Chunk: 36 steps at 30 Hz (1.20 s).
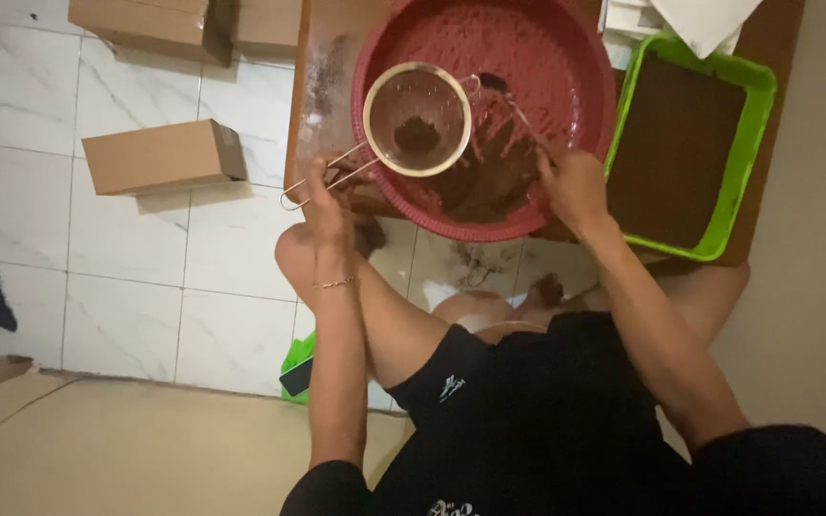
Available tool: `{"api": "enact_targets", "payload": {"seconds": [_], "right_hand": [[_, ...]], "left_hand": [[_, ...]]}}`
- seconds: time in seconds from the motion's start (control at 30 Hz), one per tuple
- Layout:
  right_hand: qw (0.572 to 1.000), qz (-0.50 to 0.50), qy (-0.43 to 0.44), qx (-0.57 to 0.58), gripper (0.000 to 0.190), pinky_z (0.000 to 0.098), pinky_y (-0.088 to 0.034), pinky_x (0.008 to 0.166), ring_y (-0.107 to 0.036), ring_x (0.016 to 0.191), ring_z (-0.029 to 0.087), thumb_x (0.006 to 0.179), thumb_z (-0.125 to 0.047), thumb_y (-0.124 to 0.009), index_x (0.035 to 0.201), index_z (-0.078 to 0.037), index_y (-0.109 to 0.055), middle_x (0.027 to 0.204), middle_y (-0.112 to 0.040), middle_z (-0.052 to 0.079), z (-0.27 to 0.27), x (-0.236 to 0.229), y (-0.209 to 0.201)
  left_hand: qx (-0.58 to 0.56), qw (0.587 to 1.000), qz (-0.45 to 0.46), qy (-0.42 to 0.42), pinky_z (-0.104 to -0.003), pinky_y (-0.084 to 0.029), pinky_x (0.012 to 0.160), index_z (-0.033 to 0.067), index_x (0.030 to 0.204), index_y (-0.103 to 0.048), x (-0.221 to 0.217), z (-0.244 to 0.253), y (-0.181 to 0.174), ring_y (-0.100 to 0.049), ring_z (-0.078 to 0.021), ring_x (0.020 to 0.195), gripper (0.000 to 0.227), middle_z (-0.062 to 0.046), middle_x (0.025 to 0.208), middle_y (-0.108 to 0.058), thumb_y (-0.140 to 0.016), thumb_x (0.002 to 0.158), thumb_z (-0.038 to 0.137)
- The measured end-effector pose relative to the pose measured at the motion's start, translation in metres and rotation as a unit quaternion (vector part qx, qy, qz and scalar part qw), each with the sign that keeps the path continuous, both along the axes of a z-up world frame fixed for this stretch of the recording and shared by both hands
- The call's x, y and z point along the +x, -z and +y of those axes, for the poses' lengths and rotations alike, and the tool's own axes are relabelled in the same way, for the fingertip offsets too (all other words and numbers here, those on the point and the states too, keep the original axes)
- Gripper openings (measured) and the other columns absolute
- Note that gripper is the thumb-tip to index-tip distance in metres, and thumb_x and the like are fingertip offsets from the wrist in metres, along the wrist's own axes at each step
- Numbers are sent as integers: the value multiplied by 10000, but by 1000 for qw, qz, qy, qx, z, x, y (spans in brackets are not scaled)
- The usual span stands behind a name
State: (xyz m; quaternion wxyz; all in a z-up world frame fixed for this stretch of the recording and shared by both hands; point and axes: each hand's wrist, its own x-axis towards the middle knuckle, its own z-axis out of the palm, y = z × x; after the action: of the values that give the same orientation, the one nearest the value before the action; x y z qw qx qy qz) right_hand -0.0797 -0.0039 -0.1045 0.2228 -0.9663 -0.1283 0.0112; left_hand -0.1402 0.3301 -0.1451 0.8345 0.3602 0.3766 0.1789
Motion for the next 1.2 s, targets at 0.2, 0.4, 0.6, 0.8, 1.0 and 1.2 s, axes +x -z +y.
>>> {"api": "enact_targets", "payload": {"seconds": [0.2,0.4,0.6,0.8,1.0,1.2], "right_hand": [[987,59,-67,-135,301,569,-559,724,-708,786,476,1026,-276,-591,953,-40,-764,781,-703,248,5,-38,-44],[988,63,-37,-138,297,470,-577,788,-728,912,394,1053,-279,-626,1044,-22,-774,928,-725,203,-10,-59,-38],[991,-40,-125,-20,307,386,-561,813,-713,992,296,1040,-273,-641,1316,-203,-755,979,-753,136,45,-3,17],[945,-97,-307,-57,309,386,-583,784,-683,992,311,961,-109,-682,1262,-113,-753,960,-737,155,17,-13,25],[948,-36,-304,-91,218,383,-588,790,-681,1023,300,964,-222,-668,1121,-140,-795,1005,-750,125,-46,-7,36],[971,-76,-228,18,211,427,-550,889,-665,1095,357,992,-225,-704,1128,-96,-800,1063,-730,183,24,27,71]], "left_hand": [[35,996,-76,13,-436,-681,690,73,881,-629,2,3,-6,-735,-320,649,195,-154,824,-641,-549,980,222],[40,990,-136,1,-452,-672,645,43,877,-621,3,10,-8,-728,-340,629,264,-174,832,-627,-489,1030,212],[47,986,-160,6,-424,-677,674,53,895,-605,5,12,-8,-726,-310,630,275,-160,881,-626,-480,1027,260],[81,982,-169,4,-430,-670,648,31,897,-607,-11,20,5,-715,-329,600,327,-207,915,-625,-458,1042,282],[84,981,-177,8,-479,-656,552,-3,881,-606,-31,29,-8,-709,-367,567,367,-253,896,-629,-448,1047,283],[74,977,-199,-7,-453,-650,521,9,863,-608,-28,31,20,-705,-353,531,372,-238,850,-621,-453,1042,296]]}}
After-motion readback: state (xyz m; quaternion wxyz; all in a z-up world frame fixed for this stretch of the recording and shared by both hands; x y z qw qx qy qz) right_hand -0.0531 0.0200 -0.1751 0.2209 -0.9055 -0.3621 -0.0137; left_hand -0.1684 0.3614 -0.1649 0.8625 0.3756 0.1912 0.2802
